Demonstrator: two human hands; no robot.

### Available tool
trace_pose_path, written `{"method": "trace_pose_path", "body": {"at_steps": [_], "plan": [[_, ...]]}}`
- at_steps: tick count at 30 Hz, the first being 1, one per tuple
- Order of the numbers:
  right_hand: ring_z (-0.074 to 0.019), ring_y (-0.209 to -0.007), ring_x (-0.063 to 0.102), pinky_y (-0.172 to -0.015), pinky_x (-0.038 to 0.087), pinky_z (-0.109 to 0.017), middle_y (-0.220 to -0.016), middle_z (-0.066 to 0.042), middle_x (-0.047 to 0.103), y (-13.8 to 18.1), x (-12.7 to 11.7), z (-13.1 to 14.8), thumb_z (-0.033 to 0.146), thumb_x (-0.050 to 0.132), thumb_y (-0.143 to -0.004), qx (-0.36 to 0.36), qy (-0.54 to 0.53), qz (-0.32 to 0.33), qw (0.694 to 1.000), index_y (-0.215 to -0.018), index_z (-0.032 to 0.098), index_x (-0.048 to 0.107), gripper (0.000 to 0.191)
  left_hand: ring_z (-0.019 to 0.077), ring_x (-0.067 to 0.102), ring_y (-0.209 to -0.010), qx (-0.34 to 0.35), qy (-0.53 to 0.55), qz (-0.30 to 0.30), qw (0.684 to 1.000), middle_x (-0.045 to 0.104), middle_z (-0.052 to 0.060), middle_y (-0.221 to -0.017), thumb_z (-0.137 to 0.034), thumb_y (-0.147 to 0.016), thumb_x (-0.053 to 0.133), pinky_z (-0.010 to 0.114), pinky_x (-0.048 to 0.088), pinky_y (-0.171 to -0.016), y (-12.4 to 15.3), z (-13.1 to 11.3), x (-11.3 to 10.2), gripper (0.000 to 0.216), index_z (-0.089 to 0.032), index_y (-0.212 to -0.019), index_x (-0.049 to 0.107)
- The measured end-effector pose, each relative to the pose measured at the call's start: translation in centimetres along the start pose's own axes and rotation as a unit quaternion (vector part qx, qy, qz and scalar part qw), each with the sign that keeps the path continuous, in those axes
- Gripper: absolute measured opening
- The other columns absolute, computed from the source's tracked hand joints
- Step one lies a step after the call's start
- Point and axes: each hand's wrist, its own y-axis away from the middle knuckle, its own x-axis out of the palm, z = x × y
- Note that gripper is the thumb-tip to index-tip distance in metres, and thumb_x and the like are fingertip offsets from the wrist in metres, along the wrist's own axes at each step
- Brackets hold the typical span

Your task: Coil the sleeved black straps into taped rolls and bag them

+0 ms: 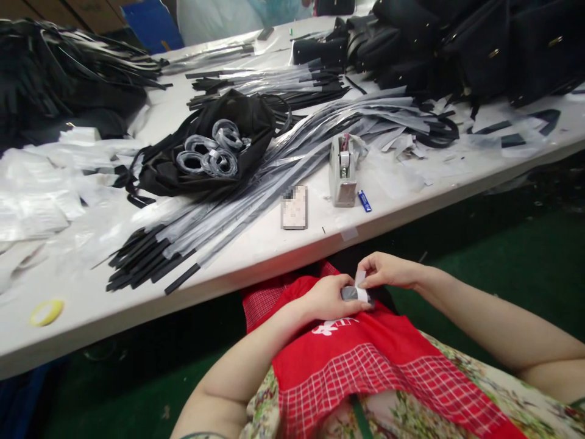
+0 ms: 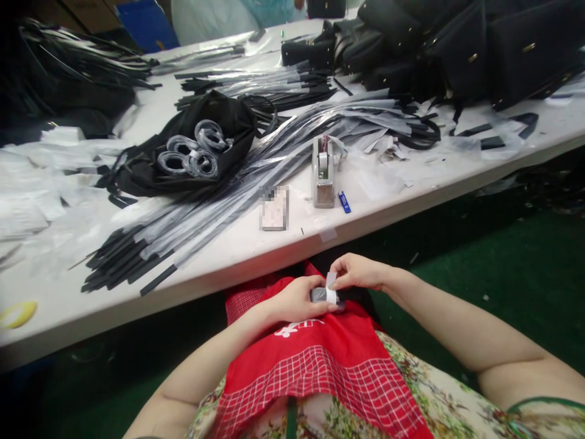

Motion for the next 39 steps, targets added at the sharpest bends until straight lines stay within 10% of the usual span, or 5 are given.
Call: {"method": "trace_pose_path", "body": {"at_steps": [7, 16, 24, 30, 39], "plan": [[-0.0183, -0.092, 0.069, -0.086, 0.056, -0.032, -0.101, -0.005, 0.074, 1.4, 0.5, 0.2, 0.018, 0.052, -0.088, -0.284, 0.337, -0.125, 0.889, -0.102, 0.023, 0.074, 0.026, 0.0097, 0.053, -0.055, -0.079, 0.317, 0.047, 0.944, 0.069, 0.005, -0.074, -0.052, -0.064, 0.079, 0.021, 0.038, -0.05, -1.7, 1.3, -0.7, 0.046, -0.012, -0.084, 0.066], [-0.0255, -0.132, 0.051, -0.112, 0.044, -0.047, -0.139, -0.009, 0.058, 1.2, 1.0, -0.1, 0.018, 0.051, -0.092, -0.357, 0.437, -0.214, 0.797, -0.141, 0.023, 0.05, 0.05, 0.0113, 0.055, -0.054, -0.058, 0.48, -0.05, 0.874, 0.068, 0.009, -0.068, -0.056, -0.073, 0.07, 0.022, 0.039, -0.048, -3.9, 1.2, -1.8, 0.048, -0.008, -0.079, 0.068], [-0.0226, -0.093, 0.069, -0.085, 0.057, -0.037, -0.099, -0.009, 0.075, 0.1, 0.6, 2.3, 0.034, 0.058, -0.092, -0.285, 0.285, -0.261, 0.877, -0.101, 0.021, 0.072, 0.022, 0.0101, 0.053, -0.055, -0.025, 0.454, -0.052, 0.889, 0.065, 0.005, -0.067, -0.045, -0.067, 0.076, 0.021, 0.04, -0.051, -3.1, 0.2, -2.7, 0.039, -0.009, -0.08, 0.067], [-0.021, -0.085, 0.071, -0.081, 0.055, -0.031, -0.093, -0.005, 0.077, 0.2, -0.5, 3.4, 0.037, 0.064, -0.085, -0.129, 0.192, -0.092, 0.968, -0.09, 0.018, 0.077, 0.023, 0.0103, 0.054, -0.059, -0.017, 0.21, -0.013, 0.977, 0.062, 0.0, -0.068, -0.028, -0.065, 0.074, 0.022, 0.041, -0.056, -1.3, 0.1, -3.2, 0.026, -0.011, -0.084, 0.067], [-0.0203, -0.076, 0.07, -0.072, 0.053, -0.028, -0.081, -0.003, 0.077, 0.6, -0.8, 3.4, 0.038, 0.066, -0.082, -0.057, 0.172, 0.025, 0.983, -0.084, 0.017, 0.078, 0.024, 0.0146, 0.061, -0.071, 0.031, 0.047, 0.021, 0.998, 0.068, 0.001, -0.082, -0.028, -0.069, 0.073, 0.024, 0.045, -0.063, 0.7, -1.0, -2.7, 0.039, -0.016, -0.104, 0.061]]}}
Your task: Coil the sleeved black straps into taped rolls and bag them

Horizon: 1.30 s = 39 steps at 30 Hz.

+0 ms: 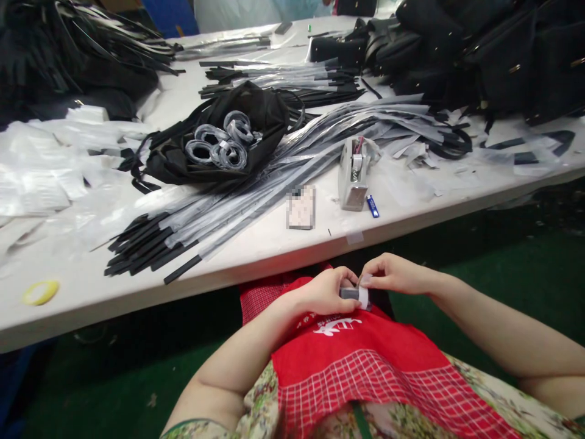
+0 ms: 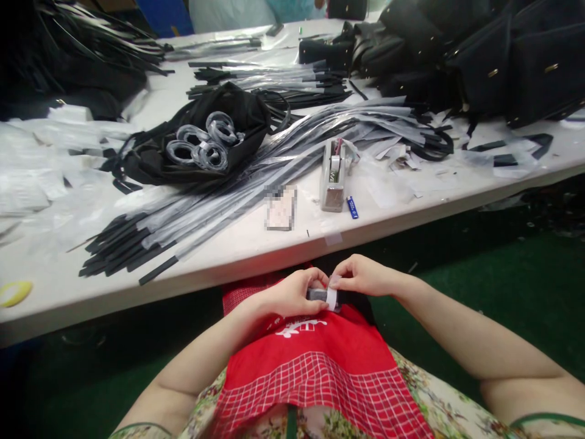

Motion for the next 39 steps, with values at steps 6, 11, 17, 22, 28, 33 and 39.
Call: {"method": "trace_pose_path", "body": {"at_steps": [6, 11, 17, 22, 28, 33, 39], "plan": [[-0.0164, -0.068, 0.065, -0.063, 0.047, -0.024, -0.076, -0.004, 0.074, 0.0, 0.8, -0.5, 0.038, 0.069, -0.078, 0.02, 0.011, 0.011, 1.0, -0.08, 0.013, 0.075, 0.026, 0.0169, 0.063, -0.074, 0.014, -0.059, 0.01, 0.998, 0.068, 0.002, -0.087, -0.027, -0.068, 0.071, 0.026, 0.045, -0.064, 0.1, -0.3, 0.5, 0.036, -0.017, -0.101, 0.059], [-0.0158, -0.068, 0.065, -0.063, 0.047, -0.024, -0.074, -0.003, 0.072, 0.4, 1.8, -0.3, 0.031, 0.067, -0.079, -0.02, 0.095, -0.073, 0.993, -0.075, 0.015, 0.073, 0.017, 0.0157, 0.06, -0.071, 0.001, -0.075, 0.046, 0.996, 0.066, 0.002, -0.083, -0.043, -0.073, 0.07, 0.024, 0.043, -0.061, -0.2, -0.1, 0.4, 0.034, -0.016, -0.093, 0.062], [-0.0134, -0.066, 0.063, -0.062, 0.044, -0.023, -0.071, -0.001, 0.071, 0.3, 2.0, 0.3, 0.027, 0.067, -0.081, -0.062, 0.207, -0.131, 0.968, -0.072, 0.019, 0.072, 0.014, 0.0108, 0.051, -0.059, 0.011, -0.087, 0.1, 0.991, 0.056, -0.002, -0.067, -0.041, -0.081, 0.063, 0.022, 0.037, -0.055, -1.0, 0.2, 0.2, 0.025, -0.016, -0.077, 0.059], [-0.0126, -0.061, 0.061, -0.059, 0.042, -0.023, -0.067, 0.0, 0.068, 0.0, 1.3, 0.2, 0.03, 0.07, -0.081, -0.065, 0.269, -0.152, 0.949, -0.069, 0.019, 0.07, 0.016, 0.013, 0.054, -0.065, 0.009, -0.055, 0.073, 0.996, 0.063, 0.0, -0.075, -0.037, -0.08, 0.064, 0.024, 0.04, -0.06, -1.6, 0.7, 0.5, 0.021, -0.016, -0.081, 0.061], [-0.0193, -0.089, 0.067, -0.081, 0.054, -0.031, -0.095, -0.007, 0.073, 0.4, 1.7, 0.2, 0.021, 0.055, -0.091, -0.176, 0.363, -0.168, 0.899, -0.097, 0.019, 0.072, 0.018, 0.0109, 0.049, -0.054, -0.063, 0.127, 0.002, 0.99, 0.059, -0.002, -0.064, -0.036, -0.075, 0.064, 0.023, 0.035, -0.051, -2.1, 1.7, 0.2, 0.021, -0.016, -0.08, 0.06], [-0.0239, -0.124, 0.056, -0.107, 0.048, -0.038, -0.134, -0.014, 0.06, 0.1, 2.5, -0.7, 0.011, 0.046, -0.092, -0.257, 0.42, -0.222, 0.842, -0.134, 0.014, 0.056, 0.043, 0.0116, 0.047, -0.053, -0.027, 0.325, -0.077, 0.942, 0.057, 0.002, -0.061, -0.041, -0.074, 0.057, 0.025, 0.034, -0.052, -2.9, 2.0, -0.8, 0.028, -0.014, -0.069, 0.059], [-0.0206, -0.112, 0.063, -0.099, 0.052, -0.036, -0.119, -0.009, 0.069, -2.1, -0.8, -0.1, 0.016, 0.048, -0.091, -0.272, 0.331, -0.298, 0.853, -0.12, 0.02, 0.065, 0.033, 0.0096, 0.046, -0.05, -0.008, 0.359, -0.101, 0.928, 0.059, 0.003, -0.063, -0.06, -0.077, 0.062, 0.024, 0.03, -0.05, -3.3, 2.1, -1.3, 0.047, -0.013, -0.076, 0.061]]}}
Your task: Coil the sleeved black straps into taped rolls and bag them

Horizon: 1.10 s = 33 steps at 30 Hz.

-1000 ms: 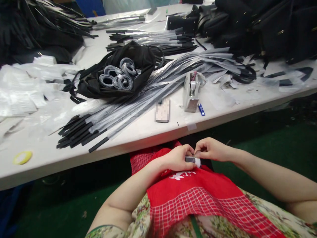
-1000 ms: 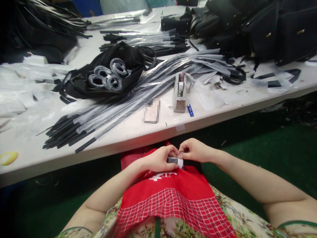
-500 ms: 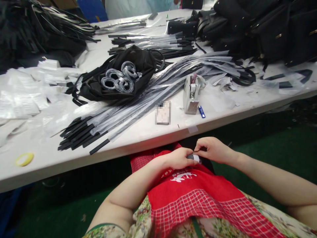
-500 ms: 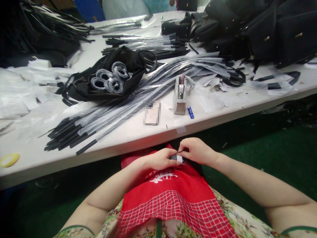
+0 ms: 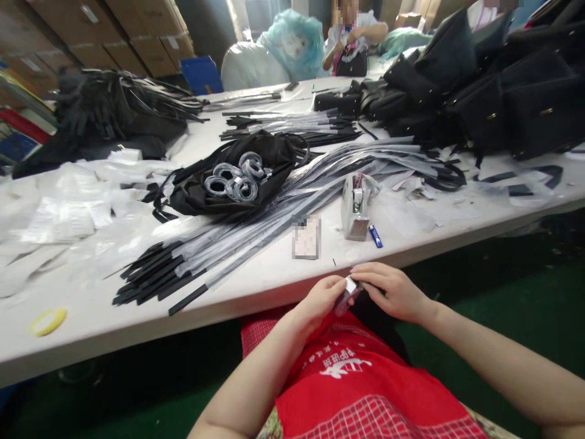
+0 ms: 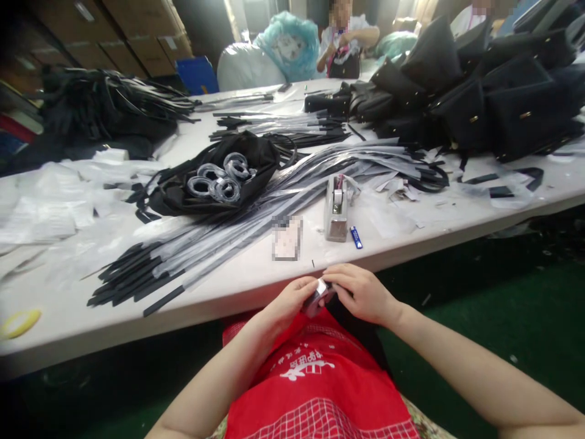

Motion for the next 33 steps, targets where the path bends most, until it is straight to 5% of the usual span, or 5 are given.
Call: {"method": "trace_pose_path", "body": {"at_steps": [4, 11, 18, 27, 33], "plan": [[-0.0248, -0.097, 0.066, -0.092, 0.051, -0.04, -0.102, -0.011, 0.073, -5.2, -2.0, -5.2, 0.031, 0.055, -0.087, 0.215, -0.015, -0.206, 0.955, -0.101, 0.018, 0.072, 0.025, 0.0082, 0.044, -0.049, 0.018, 0.003, -0.026, 0.999, 0.061, 0.002, -0.066, -0.066, -0.071, 0.069, 0.023, 0.027, -0.05, 0.1, -0.2, -0.4, 0.055, -0.013, -0.085, 0.062], [-0.022, -0.071, 0.068, -0.068, 0.053, -0.031, -0.07, -0.008, 0.074, -11.0, 0.3, -10.3, 0.042, 0.063, -0.077, 0.353, -0.171, -0.177, 0.903, -0.069, 0.016, 0.074, 0.029, 0.0098, 0.044, -0.056, 0.12, -0.048, -0.092, 0.987, 0.058, 0.0, -0.067, -0.065, -0.074, 0.066, 0.023, 0.032, -0.055, -0.2, -1.0, -0.5, 0.053, -0.014, -0.088, 0.061], [-0.0207, -0.08, 0.068, -0.071, 0.053, -0.03, -0.089, -0.01, 0.076, -8.6, 1.7, -7.3, 0.052, 0.067, -0.075, 0.345, -0.202, -0.236, 0.886, -0.086, 0.015, 0.074, 0.039, 0.0138, 0.05, -0.068, 0.167, -0.122, -0.147, 0.967, 0.06, 0.002, -0.073, -0.05, -0.083, 0.058, 0.025, 0.038, -0.063, -0.3, -1.2, -1.1, 0.035, -0.015, -0.087, 0.061], [-0.013, -0.054, 0.061, -0.051, 0.05, -0.024, -0.066, -0.006, 0.07, -5.6, 1.9, -3.9, 0.06, 0.071, -0.07, 0.386, -0.305, -0.197, 0.848, -0.082, 0.014, 0.07, 0.048, 0.0143, 0.053, -0.068, 0.175, -0.149, -0.162, 0.96, 0.061, 0.001, -0.073, -0.04, -0.088, 0.05, 0.026, 0.041, -0.068, -1.3, -1.5, -1.4, 0.025, -0.017, -0.088, 0.059], [-0.0093, -0.051, 0.056, -0.049, 0.048, -0.02, -0.06, -0.002, 0.066, -4.2, 0.7, 1.8, 0.057, 0.07, -0.076, 0.32, -0.421, -0.042, 0.847, -0.077, 0.014, 0.072, 0.043, 0.0174, 0.058, -0.079, 0.194, -0.249, -0.188, 0.93, 0.065, 0.003, -0.083, -0.035, -0.091, 0.047, 0.029, 0.044, -0.078, -1.2, -1.4, -1.1, 0.022, -0.018, -0.087, 0.061]]}}
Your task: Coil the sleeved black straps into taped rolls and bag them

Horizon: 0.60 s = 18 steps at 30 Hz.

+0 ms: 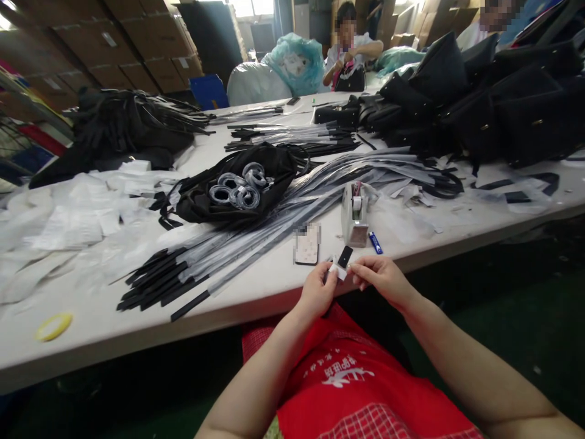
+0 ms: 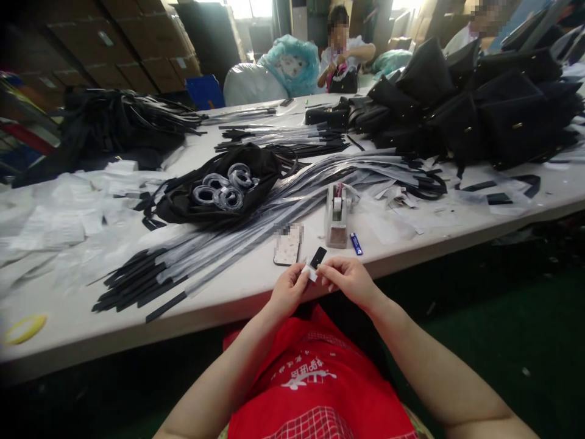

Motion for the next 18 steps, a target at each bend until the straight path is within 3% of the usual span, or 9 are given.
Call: {"method": "trace_pose_path", "body": {"at_steps": [3, 9, 14, 18], "plan": [[-0.0076, -0.045, 0.05, -0.043, 0.041, -0.019, -0.053, 0.0, 0.062, 0.4, 0.9, -0.8, 0.059, 0.07, -0.074, 0.031, 0.017, 0.045, 0.998, -0.069, 0.014, 0.07, 0.046, 0.018, 0.058, -0.081, 0.006, -0.039, -0.004, 0.999, 0.065, 0.003, -0.084, -0.034, -0.092, 0.046, 0.029, 0.044, -0.079, 0.2, -0.3, -0.1, 0.022, -0.018, -0.086, 0.06], [-0.0054, -0.036, 0.044, -0.037, 0.032, -0.018, -0.047, 0.002, 0.058, -0.1, 1.0, -2.5, 0.057, 0.071, -0.074, 0.065, 0.049, 0.033, 0.996, -0.066, 0.014, 0.067, 0.045, 0.0161, 0.055, -0.078, 0.003, -0.008, 0.006, 1.0, 0.063, 0.002, -0.08, -0.036, -0.094, 0.043, 0.027, 0.043, -0.076, 0.5, -0.6, -0.1, 0.027, -0.018, -0.083, 0.06], [-0.0087, -0.049, 0.057, -0.05, 0.046, -0.02, -0.059, -0.001, 0.067, 0.0, 0.8, -2.6, 0.056, 0.074, -0.071, 0.08, -0.011, 0.1, 0.992, -0.07, 0.014, 0.067, 0.043, 0.0144, 0.052, -0.067, -0.03, -0.007, -0.034, 0.999, 0.058, -0.001, -0.069, -0.048, -0.091, 0.049, 0.025, 0.04, -0.066, 0.5, -0.5, 0.3, 0.034, -0.018, -0.078, 0.058], [-0.0119, -0.06, 0.063, -0.061, 0.052, -0.025, -0.071, -0.003, 0.072, 0.4, 1.3, -2.5, 0.053, 0.074, -0.072, 0.05, -0.05, 0.077, 0.995, -0.079, 0.014, 0.073, 0.04, 0.0168, 0.056, -0.068, -0.007, -0.063, -0.069, 0.996, 0.061, 0.001, -0.071, -0.048, -0.095, 0.04, 0.027, 0.041, -0.066, 1.1, -1.3, 0.7, 0.037, -0.02, -0.082, 0.06]]}}
